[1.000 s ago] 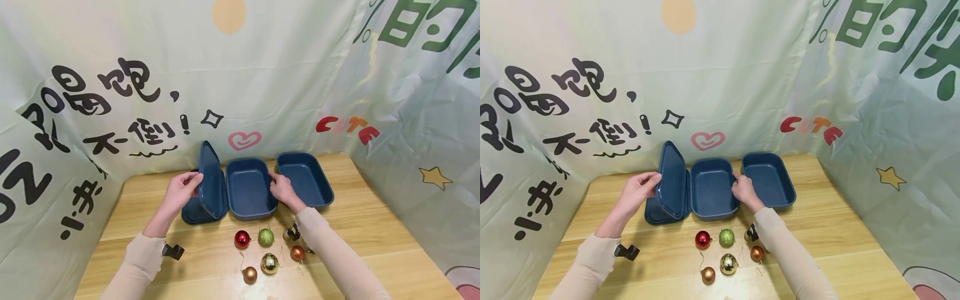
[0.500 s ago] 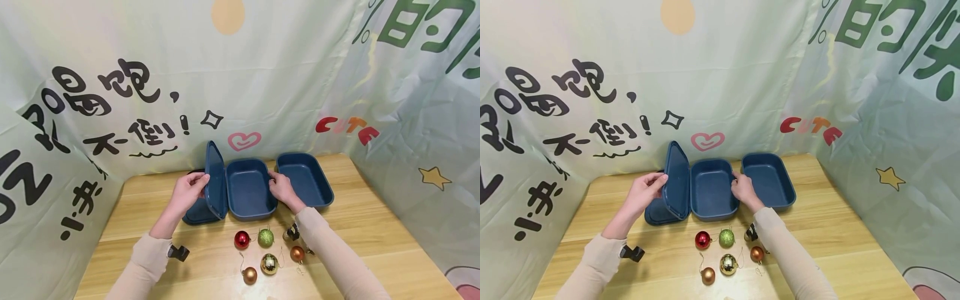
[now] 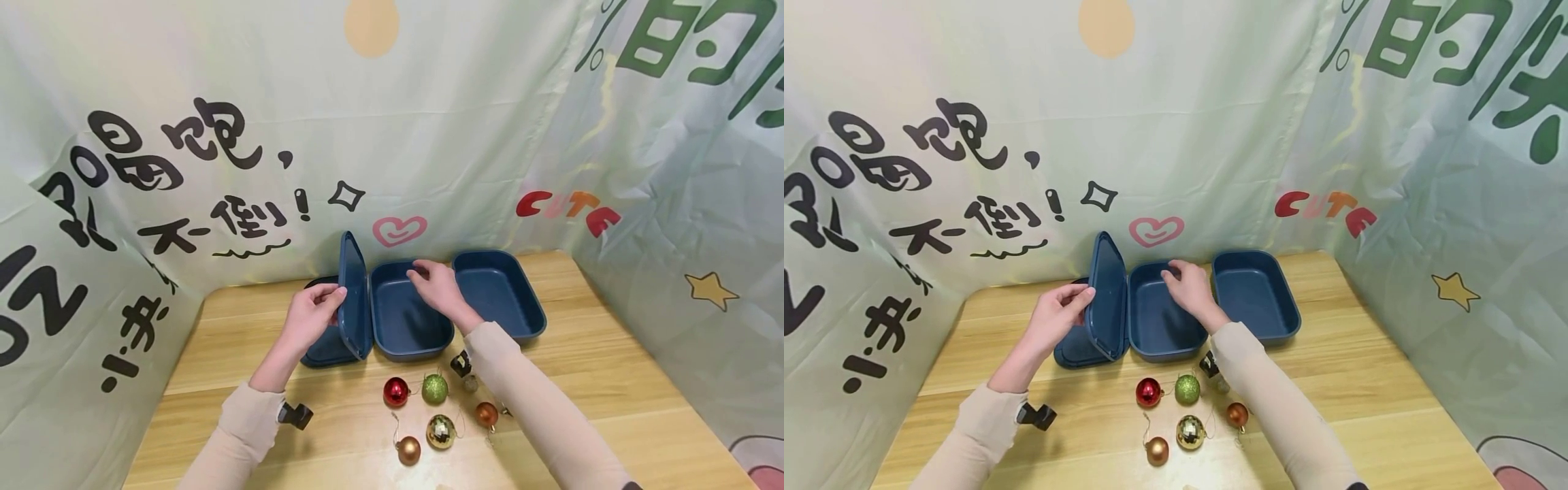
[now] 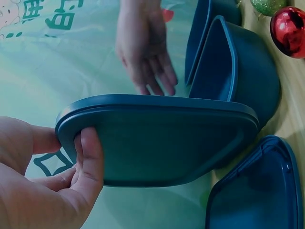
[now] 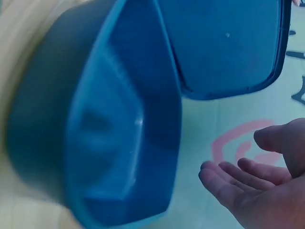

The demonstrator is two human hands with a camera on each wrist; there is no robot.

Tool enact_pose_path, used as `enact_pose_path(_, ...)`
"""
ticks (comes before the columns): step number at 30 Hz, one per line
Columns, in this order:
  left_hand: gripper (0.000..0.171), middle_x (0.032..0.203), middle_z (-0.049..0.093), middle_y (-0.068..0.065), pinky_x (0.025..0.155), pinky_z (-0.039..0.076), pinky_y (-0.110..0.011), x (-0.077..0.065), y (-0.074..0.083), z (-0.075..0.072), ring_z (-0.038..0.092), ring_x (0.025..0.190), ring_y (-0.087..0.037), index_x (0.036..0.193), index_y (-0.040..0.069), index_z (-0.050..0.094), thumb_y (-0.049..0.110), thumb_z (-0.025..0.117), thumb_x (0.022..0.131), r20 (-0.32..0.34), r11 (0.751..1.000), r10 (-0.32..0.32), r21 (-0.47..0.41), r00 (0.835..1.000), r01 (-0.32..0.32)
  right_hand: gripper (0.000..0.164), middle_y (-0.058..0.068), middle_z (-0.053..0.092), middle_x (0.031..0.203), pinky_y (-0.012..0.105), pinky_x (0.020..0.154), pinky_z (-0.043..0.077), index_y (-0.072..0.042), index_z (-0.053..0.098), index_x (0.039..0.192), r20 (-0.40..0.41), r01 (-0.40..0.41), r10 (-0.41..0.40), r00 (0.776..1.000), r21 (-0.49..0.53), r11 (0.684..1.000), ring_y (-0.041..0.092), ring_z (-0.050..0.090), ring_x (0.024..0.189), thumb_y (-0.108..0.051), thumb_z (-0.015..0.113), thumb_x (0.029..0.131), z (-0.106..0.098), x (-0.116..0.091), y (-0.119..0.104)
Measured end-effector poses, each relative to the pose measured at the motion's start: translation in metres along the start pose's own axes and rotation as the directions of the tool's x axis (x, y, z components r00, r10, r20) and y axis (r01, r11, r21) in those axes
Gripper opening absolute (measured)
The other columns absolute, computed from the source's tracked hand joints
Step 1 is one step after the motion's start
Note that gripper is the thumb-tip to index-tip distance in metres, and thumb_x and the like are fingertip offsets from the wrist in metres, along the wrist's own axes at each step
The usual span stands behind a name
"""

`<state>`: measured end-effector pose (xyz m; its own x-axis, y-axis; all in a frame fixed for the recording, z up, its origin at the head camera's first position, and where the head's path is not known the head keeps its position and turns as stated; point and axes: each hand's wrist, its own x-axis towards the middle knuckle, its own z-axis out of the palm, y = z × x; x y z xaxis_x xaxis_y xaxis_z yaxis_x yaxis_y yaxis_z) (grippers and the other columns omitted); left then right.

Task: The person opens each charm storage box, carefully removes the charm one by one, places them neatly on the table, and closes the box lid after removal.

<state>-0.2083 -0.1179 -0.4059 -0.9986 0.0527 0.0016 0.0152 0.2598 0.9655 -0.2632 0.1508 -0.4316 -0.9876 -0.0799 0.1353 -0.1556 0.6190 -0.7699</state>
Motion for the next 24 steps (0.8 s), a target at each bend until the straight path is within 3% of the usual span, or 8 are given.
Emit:
enact_pose_path(7,0.037,0.095,0.071,-0.014,0.064,0.059,-0.022,0.001,-0.001,0.002,0.065,0.067,-0.012,0.131,-0.003,0.071,0.024,0.067,0.105,-0.001,1.000,0.013,0.008,1.000,-0.013,0.038,0.018,0.075,0.126,0.047,0.101,0.058,-0.001,0.070,0.136,0.006,0.079,-0.079,0.997,-0.016,0.997,0.032,0.073,0.113,-0.024,0.064,0.106,0.009,0.008,-0.029)
enact_pose_path(14,0.038,0.098,0.073,-0.019,0.064,0.058,-0.023,0.000,0.002,0.005,0.065,0.066,-0.012,0.130,-0.004,0.071,0.024,0.067,0.105,-0.002,1.000,0.015,0.025,1.000,-0.015,0.035,0.014,0.080,0.112,0.041,0.090,0.063,-0.003,0.071,0.134,0.022,0.125,-0.124,0.992,-0.005,0.992,0.027,0.077,0.103,-0.006,0.070,0.099,0.018,0.018,-0.056)
enact_pose_path(19,0.037,0.096,0.074,-0.022,0.064,0.057,-0.023,0.000,0.002,0.004,0.064,0.065,-0.012,0.129,-0.005,0.071,0.022,0.067,0.105,0.003,0.999,0.041,0.031,0.999,-0.041,0.027,0.009,0.081,0.096,0.035,0.078,0.063,-0.004,0.076,0.122,-0.028,0.153,-0.152,0.988,0.023,0.988,0.022,0.076,0.086,-0.015,0.075,0.098,0.023,0.022,-0.070)
enact_pose_path(24,0.037,0.102,0.074,-0.026,0.064,0.058,-0.022,-0.001,0.004,0.004,0.065,0.066,-0.012,0.131,-0.005,0.071,0.021,0.066,0.106,0.011,0.998,0.049,0.036,0.999,-0.049,0.025,0.008,0.077,0.086,0.028,0.065,0.054,-0.007,0.079,0.116,-0.005,0.172,-0.172,0.985,0.048,0.984,0.018,0.067,0.071,-0.026,0.069,0.104,0.028,0.023,-0.081)
